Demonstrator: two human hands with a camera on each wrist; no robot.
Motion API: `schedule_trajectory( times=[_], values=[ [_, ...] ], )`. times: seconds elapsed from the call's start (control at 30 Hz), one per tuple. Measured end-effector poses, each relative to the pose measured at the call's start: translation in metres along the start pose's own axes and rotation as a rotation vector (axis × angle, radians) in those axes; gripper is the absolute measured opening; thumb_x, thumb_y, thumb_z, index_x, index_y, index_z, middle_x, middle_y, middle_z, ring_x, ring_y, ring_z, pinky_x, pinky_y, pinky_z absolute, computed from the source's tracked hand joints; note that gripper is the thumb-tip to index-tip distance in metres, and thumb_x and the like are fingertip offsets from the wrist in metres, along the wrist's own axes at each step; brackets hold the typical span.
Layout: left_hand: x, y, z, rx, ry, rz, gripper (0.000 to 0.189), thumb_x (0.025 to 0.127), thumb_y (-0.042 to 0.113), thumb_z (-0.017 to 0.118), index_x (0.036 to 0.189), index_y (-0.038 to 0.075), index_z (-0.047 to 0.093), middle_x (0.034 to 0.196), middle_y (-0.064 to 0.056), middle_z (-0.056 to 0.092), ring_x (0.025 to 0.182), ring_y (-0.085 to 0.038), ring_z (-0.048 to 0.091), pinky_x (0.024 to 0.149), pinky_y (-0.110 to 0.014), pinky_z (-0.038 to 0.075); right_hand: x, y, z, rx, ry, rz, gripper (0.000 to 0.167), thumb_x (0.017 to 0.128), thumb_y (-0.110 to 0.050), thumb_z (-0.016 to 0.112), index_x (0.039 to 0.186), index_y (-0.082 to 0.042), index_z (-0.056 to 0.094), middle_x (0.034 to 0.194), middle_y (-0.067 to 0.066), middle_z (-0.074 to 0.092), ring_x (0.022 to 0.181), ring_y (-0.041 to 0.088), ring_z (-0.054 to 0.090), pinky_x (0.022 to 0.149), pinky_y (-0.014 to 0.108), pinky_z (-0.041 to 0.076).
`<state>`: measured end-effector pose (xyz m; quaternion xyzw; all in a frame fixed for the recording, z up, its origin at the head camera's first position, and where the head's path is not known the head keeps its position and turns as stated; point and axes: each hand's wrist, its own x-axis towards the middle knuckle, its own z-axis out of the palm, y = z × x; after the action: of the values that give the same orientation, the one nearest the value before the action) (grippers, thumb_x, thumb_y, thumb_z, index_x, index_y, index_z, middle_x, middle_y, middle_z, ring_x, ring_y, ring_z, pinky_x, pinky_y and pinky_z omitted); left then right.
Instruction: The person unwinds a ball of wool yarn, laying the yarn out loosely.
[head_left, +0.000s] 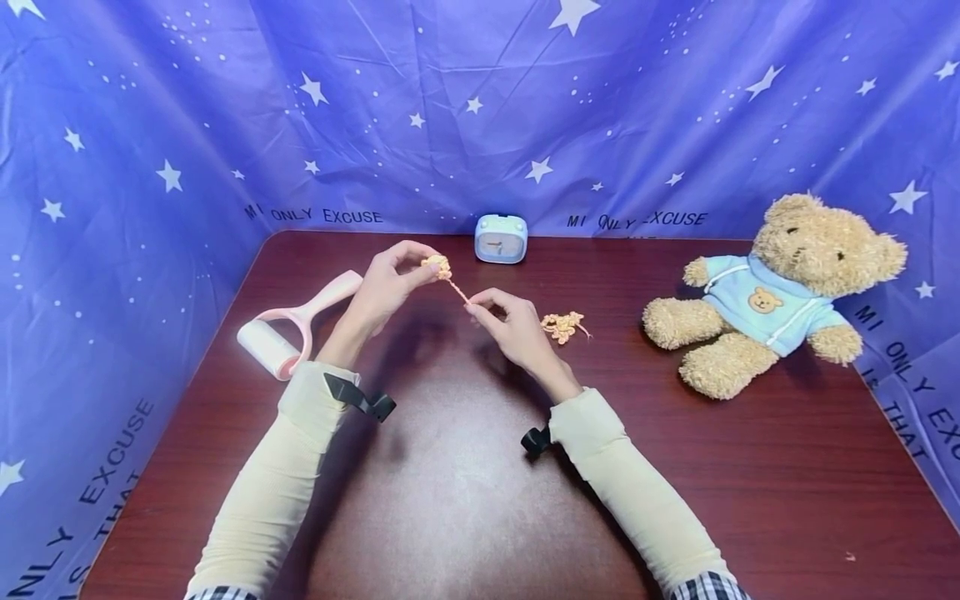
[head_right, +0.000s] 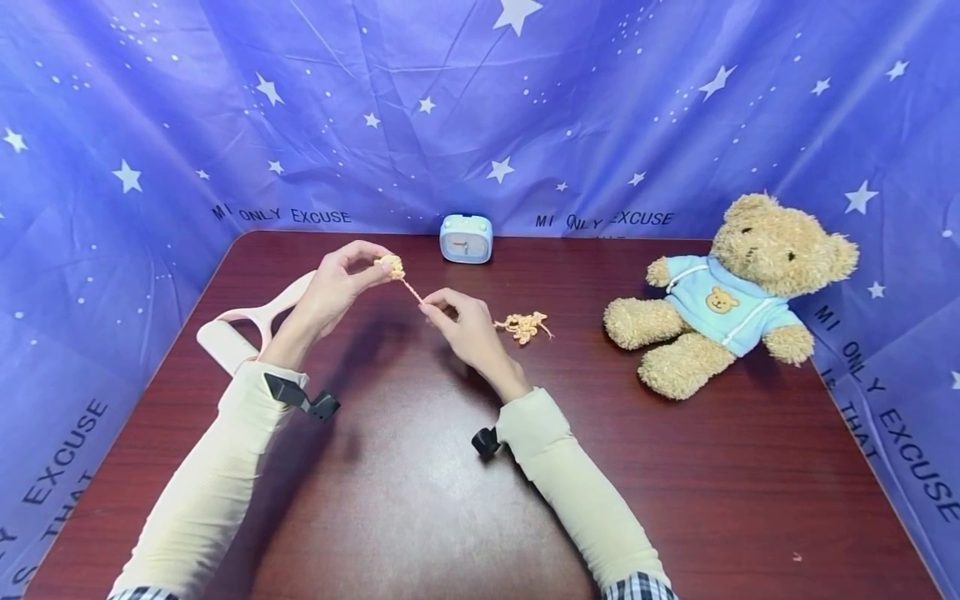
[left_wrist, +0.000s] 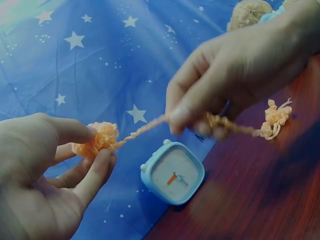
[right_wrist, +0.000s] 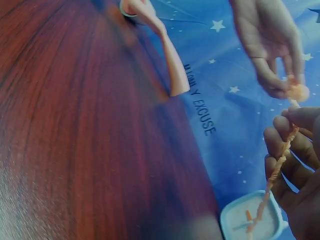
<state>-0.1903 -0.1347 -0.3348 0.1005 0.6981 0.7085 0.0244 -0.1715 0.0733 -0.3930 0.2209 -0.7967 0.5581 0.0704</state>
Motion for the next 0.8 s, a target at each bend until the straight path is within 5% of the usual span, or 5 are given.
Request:
schedule_trajectory(
  times=[0.23,0.47,0.6,0.8],
  values=[
    [0.003,-0.004,-0.003,-0.009,0.073,-0.03,0.013,0.089,0.003,0.065,0.096,0.007,0.055,0.088,-0.001,0.065,0.079,-0.011,0.066,0.078,-0.024,0.059,-0.002,-0.008,-0.028,0.142,0.125,0.009,0.014,0.092,-0.011,0.063,0.097,0.001,0.067,0.083,0.022,0.067,0.075,0.035,0.065,0.065,0.02,0.056],
    [0.001,-0.005,-0.006,0.068,0.067,-0.034,0.011,0.091,0.009,0.064,0.098,0.009,0.055,0.087,0.001,0.065,0.078,-0.011,0.065,0.079,-0.028,0.058,-0.008,-0.032,-0.061,0.153,0.265,0.065,0.017,0.093,-0.007,0.061,0.099,0.009,0.064,0.081,0.031,0.062,0.054,0.002,0.053,0.041,0.017,0.044],
    [0.0,-0.005,-0.007,0.069,0.071,-0.04,0.01,0.092,0.008,0.062,0.099,0.009,0.055,0.088,0.0,0.065,0.079,-0.01,0.065,0.079,-0.029,0.059,-0.009,-0.028,-0.073,0.16,0.333,0.042,0.017,0.092,-0.003,0.06,0.099,0.012,0.063,0.081,0.033,0.061,0.058,0.001,0.056,0.044,0.017,0.048],
    [0.0,-0.005,-0.009,0.037,0.071,-0.046,0.02,0.095,0.006,0.057,0.113,-0.002,0.054,0.09,-0.001,0.062,0.078,-0.012,0.064,0.074,-0.022,0.058,-0.01,-0.018,-0.089,0.194,0.455,0.04,0.018,0.091,-0.001,0.061,0.099,0.015,0.061,0.074,0.014,0.065,0.063,0.008,0.062,0.056,0.023,0.056]
  ],
)
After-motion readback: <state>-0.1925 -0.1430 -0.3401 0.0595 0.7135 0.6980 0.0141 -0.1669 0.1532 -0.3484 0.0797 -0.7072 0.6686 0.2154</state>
